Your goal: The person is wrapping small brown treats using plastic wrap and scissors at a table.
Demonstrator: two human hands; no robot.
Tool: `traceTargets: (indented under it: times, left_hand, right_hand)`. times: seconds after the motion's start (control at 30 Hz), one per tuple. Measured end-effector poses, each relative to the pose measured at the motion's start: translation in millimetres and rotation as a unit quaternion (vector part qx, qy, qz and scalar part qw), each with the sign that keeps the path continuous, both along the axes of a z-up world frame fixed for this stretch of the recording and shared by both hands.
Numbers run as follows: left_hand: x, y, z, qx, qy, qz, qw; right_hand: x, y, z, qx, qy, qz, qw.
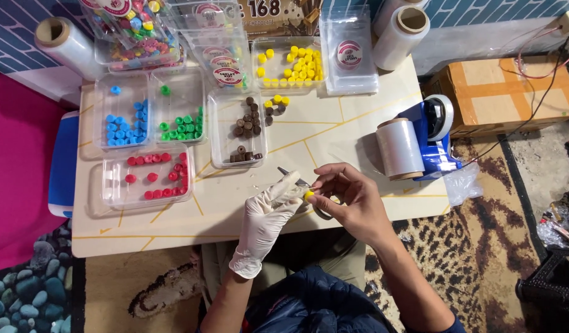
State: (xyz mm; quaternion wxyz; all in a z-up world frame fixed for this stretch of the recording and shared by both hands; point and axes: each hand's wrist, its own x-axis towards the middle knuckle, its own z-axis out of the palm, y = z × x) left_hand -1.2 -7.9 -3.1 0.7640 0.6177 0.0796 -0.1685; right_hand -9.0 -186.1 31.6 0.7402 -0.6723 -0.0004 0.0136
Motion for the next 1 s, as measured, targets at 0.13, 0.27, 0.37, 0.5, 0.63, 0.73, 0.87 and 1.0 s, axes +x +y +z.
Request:
traceTargets:
  times: [0.13,0.27,0.37,0.5,0.63,0.73,0.87,1.0]
  left_hand:
    - [-1,-3,7,-0.03,0.002,-0.003,1.0]
    - [5,-1,-13,-0.04,0.005,-0.003,0.999]
    - [7,-2,-14,-0.026,-0.001,-0.005,1.0]
    - [9,-3,-8,-0.007,-0.015,0.01,1.0]
    - [5,-4,-7,-0.005,-0.012,0.024,1.0]
    - [2,-7,-3,-0.003,-0.01,0.038,0.999]
    - [1,-9,1,0.0,-0.001,0.047,0.999]
    - [1,-10,0,-0.007,-0.005,0.05,0.999]
  right_hand:
    - [3,-3,11,-0.026,0.004,0.023,0.999]
    - [5,-5,20,-0.042,0.007,0.052,0.998]
    - [6,-6,22,-0.045,0.019,0.064,0.997]
    - [8,-9,13,-0.031,0.048,0.053,0.997]
    - [7,-8,10,-0.025,0.061,0.036,0.997]
    - [6,-6,8,-0.034,0.067,0.026,0.997]
    - [5,-2,16,-0.06,0.058,0.024,0.996]
    - [4,0,16,-0.088,0.023,0.021,0.996]
